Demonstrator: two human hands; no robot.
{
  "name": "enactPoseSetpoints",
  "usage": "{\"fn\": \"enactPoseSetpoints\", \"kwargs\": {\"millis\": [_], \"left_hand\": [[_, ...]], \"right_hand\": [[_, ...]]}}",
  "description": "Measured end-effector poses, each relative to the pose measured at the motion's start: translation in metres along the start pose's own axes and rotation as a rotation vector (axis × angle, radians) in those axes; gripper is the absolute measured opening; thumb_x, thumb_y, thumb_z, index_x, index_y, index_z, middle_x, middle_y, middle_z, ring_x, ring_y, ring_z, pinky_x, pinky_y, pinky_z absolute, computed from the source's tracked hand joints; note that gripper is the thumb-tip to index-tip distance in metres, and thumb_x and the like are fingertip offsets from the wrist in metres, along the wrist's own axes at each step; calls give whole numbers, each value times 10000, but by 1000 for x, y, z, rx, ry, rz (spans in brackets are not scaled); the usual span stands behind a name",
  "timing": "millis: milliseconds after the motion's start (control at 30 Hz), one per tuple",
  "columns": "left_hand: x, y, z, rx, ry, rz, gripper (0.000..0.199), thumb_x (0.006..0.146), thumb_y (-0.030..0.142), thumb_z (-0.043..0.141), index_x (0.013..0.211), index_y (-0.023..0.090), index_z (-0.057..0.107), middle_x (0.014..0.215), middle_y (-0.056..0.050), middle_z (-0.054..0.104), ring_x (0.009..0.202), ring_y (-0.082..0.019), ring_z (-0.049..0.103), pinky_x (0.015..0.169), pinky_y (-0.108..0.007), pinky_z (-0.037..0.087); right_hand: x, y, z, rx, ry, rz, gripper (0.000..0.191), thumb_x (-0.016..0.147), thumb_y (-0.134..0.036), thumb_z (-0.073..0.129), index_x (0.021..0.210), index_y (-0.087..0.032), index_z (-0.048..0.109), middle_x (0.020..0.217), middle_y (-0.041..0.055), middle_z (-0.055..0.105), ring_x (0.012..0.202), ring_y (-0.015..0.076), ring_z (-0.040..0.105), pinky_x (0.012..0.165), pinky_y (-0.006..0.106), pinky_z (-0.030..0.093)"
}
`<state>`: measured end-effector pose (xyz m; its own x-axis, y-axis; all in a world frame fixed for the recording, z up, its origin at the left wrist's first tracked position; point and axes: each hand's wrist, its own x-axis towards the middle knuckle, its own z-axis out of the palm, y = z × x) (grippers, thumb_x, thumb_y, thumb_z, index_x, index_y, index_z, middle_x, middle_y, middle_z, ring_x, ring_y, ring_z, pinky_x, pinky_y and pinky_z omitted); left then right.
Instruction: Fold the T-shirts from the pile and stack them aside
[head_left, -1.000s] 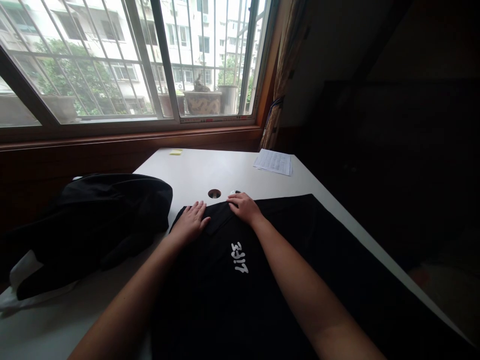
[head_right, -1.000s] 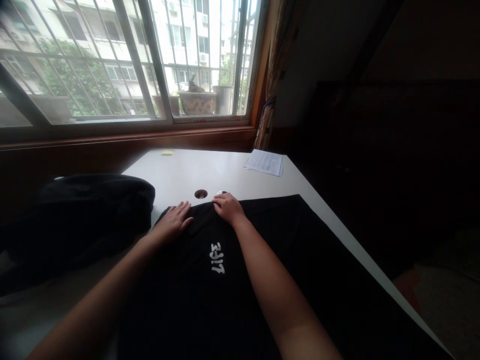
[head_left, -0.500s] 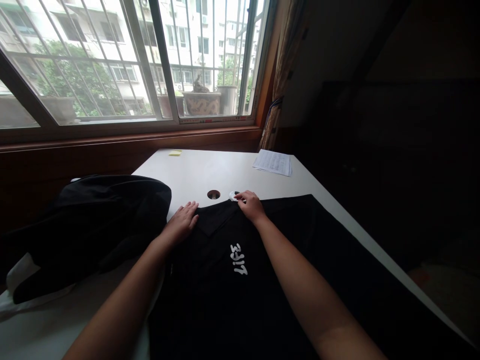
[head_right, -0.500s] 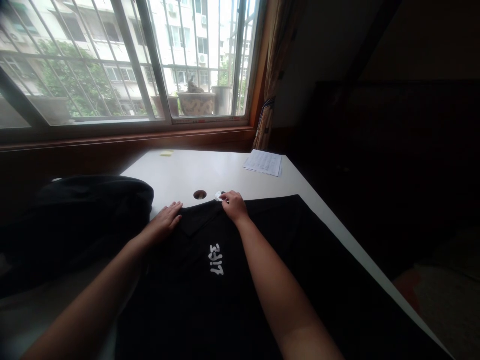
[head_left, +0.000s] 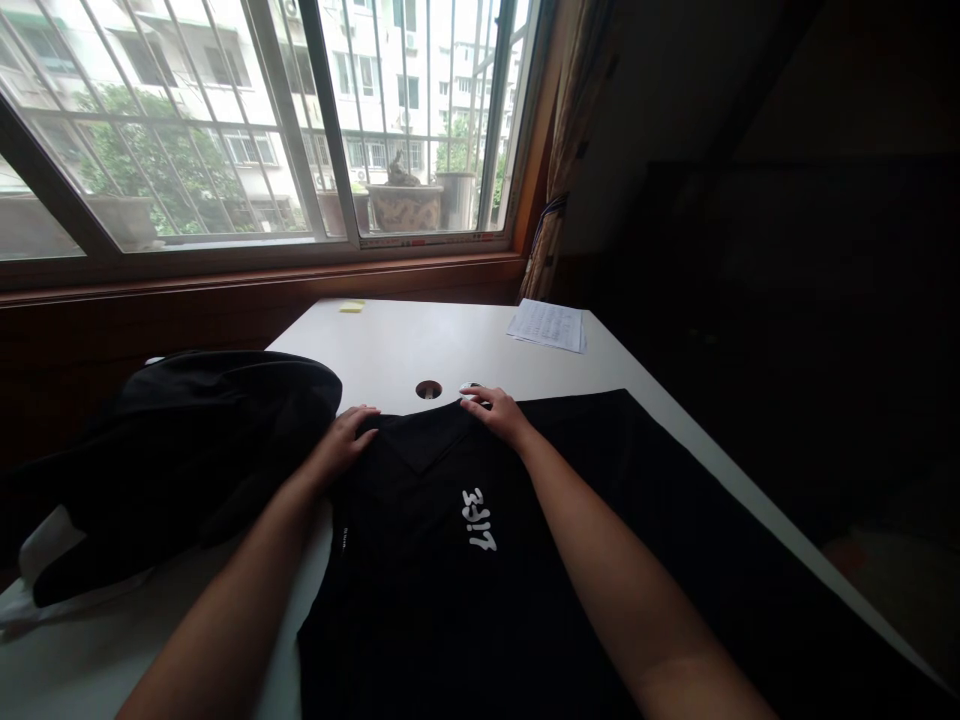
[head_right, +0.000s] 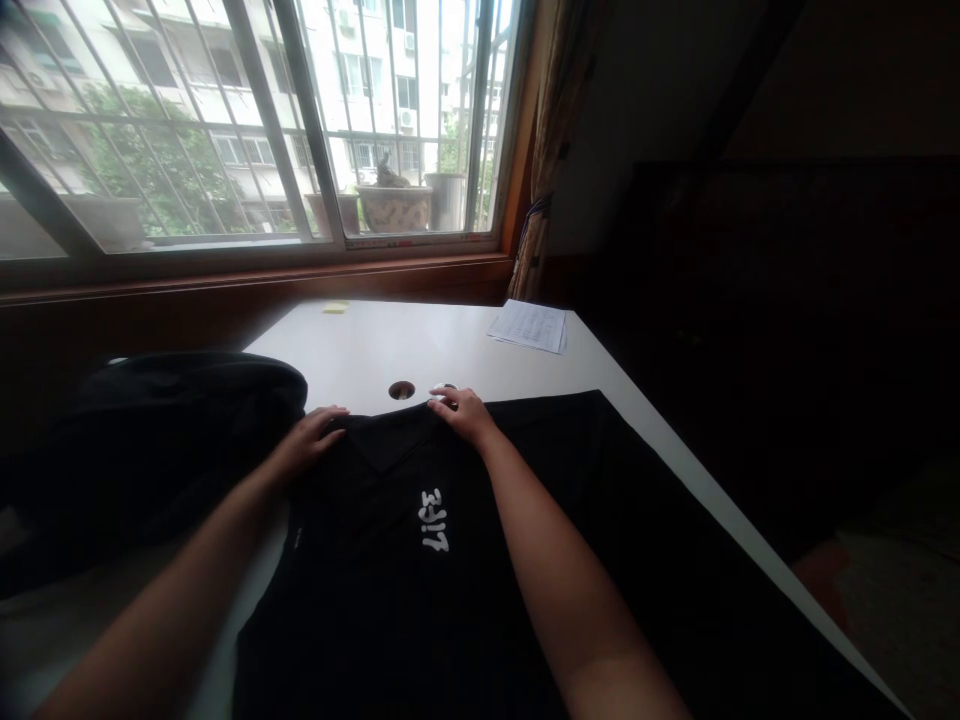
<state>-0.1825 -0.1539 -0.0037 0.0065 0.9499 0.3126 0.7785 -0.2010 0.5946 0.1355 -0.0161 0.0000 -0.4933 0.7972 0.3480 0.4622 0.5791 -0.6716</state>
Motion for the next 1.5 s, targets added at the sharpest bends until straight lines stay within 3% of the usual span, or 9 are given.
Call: {"fn": "enactPoseSetpoints", "kwargs": {"millis": [200,367,567,800,1033,1167,1267,1367,1500], "left_hand": [[5,-3,0,50,49,33,261,893,361,590,1068,224,726,1171,-96,701,1158,-282,631,1064,-474,483],[4,-6,3,109,51,29,285,923,366,550,1083,225,739,1207,-95,687,1177,-282,617,1082,-479,470],[2,-4,3,168,40,73,341,915,407,583,1170,217,708,1241,-104,674,1202,-292,590,1100,-483,442],[2,-4,4,169,59,80,341,916,390,597,1202,217,667,1216,-100,654,1188,-291,586,1081,-473,450],[3,-2,3,98,140,-13,268,871,300,622,1112,194,672,1038,-78,614,953,-235,634,892,-396,551],[0,10,-2,82,67,68,260,893,273,601,1133,231,693,927,-49,697,951,-239,620,924,-402,518],[-3,20,-5,45,-18,129,361,912,297,602,1267,258,659,982,-42,732,962,-235,616,917,-389,517],[-4,26,-5,54,-53,182,471,910,311,614,1378,266,592,1092,-56,719,984,-237,616,936,-406,520],[-6,33,-2,16,-102,213,642,941,307,573,1551,300,371,1332,-76,650,1037,-229,636,954,-414,536]], "right_hand": [[-2,-2,1,118,30,51,269,801,-311,761,1067,-280,788,1002,48,736,1008,222,658,993,411,483],[-3,-6,1,453,65,149,213,805,-323,728,998,-244,770,1065,38,731,1005,202,667,948,370,526],[2,-10,0,661,-110,407,273,771,-241,723,1040,-198,711,994,67,686,842,183,675,632,280,585],[0,-17,-7,890,-335,564,602,759,-118,705,1337,-257,607,963,31,642,768,141,718,552,186,529],[1,-27,-5,1065,-254,629,594,777,-50,666,1333,-253,622,774,-22,602,568,67,587,508,158,511],[0,-27,-6,1141,-262,589,556,806,-75,674,1333,-246,620,791,-22,630,578,63,582,517,147,510],[-2,-28,-6,1161,-257,525,526,849,-147,668,1356,-269,600,900,-6,681,610,73,606,581,186,551],[-4,-31,-5,1127,-260,421,595,842,-178,674,1402,-339,552,1236,20,678,717,94,675,683,252,599],[-3,-31,2,1074,-257,252,749,780,-135,691,1449,-398,481,1570,18,455,1208,201,637,954,362,571]]}}
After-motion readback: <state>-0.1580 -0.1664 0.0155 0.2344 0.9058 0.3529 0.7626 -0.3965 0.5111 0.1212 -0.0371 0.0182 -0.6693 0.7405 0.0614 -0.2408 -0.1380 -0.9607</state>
